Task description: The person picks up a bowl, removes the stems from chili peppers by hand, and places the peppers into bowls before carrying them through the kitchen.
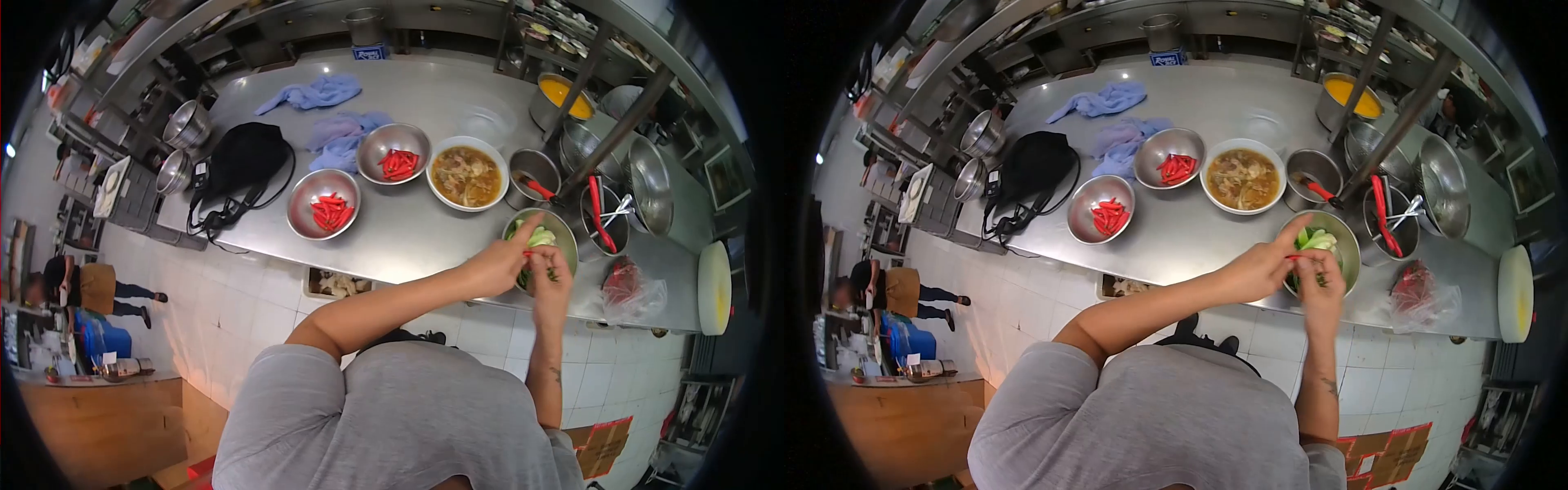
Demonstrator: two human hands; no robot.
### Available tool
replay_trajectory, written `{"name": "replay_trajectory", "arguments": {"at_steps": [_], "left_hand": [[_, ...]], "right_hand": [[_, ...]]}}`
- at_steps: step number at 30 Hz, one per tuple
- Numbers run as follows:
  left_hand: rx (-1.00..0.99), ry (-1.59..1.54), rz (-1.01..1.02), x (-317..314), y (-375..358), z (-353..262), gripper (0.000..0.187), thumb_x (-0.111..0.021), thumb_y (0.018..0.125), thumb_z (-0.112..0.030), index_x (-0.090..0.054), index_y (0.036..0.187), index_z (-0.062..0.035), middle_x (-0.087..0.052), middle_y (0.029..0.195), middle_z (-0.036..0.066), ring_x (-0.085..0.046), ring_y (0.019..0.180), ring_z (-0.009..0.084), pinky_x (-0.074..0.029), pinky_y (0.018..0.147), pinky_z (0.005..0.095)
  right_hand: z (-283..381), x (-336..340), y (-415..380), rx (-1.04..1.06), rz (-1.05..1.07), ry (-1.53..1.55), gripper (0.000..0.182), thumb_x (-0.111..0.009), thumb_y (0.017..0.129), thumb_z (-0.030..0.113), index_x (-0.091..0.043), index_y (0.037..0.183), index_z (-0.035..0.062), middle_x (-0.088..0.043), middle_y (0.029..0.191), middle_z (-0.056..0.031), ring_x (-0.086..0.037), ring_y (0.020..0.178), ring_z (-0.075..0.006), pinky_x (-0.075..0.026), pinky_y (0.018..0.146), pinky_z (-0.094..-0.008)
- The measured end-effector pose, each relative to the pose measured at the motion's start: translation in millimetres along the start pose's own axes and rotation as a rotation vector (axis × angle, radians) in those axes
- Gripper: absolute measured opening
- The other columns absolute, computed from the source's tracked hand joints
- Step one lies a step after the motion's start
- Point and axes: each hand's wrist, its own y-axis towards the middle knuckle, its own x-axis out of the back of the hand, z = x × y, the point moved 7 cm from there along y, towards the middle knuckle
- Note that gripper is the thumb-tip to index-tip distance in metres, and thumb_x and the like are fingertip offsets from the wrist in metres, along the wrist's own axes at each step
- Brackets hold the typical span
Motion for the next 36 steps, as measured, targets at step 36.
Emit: {"name": "replay_trajectory", "arguments": {"at_steps": [36], "left_hand": [[0.148, 0.597, -0.519, 322.1, -38.6, 130.3, 0.028, -0.053, 0.077, -0.009, -0.051, 0.102, 0.003, -0.06, 0.087, 0.029, -0.057, 0.084, 0.0453, -0.045, 0.073, 0.05]], "right_hand": [[-83.8, -205.3, 14.9, -0.533, 0.147, 0.445, 0.031, -0.05, 0.094, 0.031, -0.054, 0.083, 0.0031, -0.032, 0.053, 0.0059, -0.023, 0.04, -0.0038, -0.02, 0.037, -0.0194]]}}
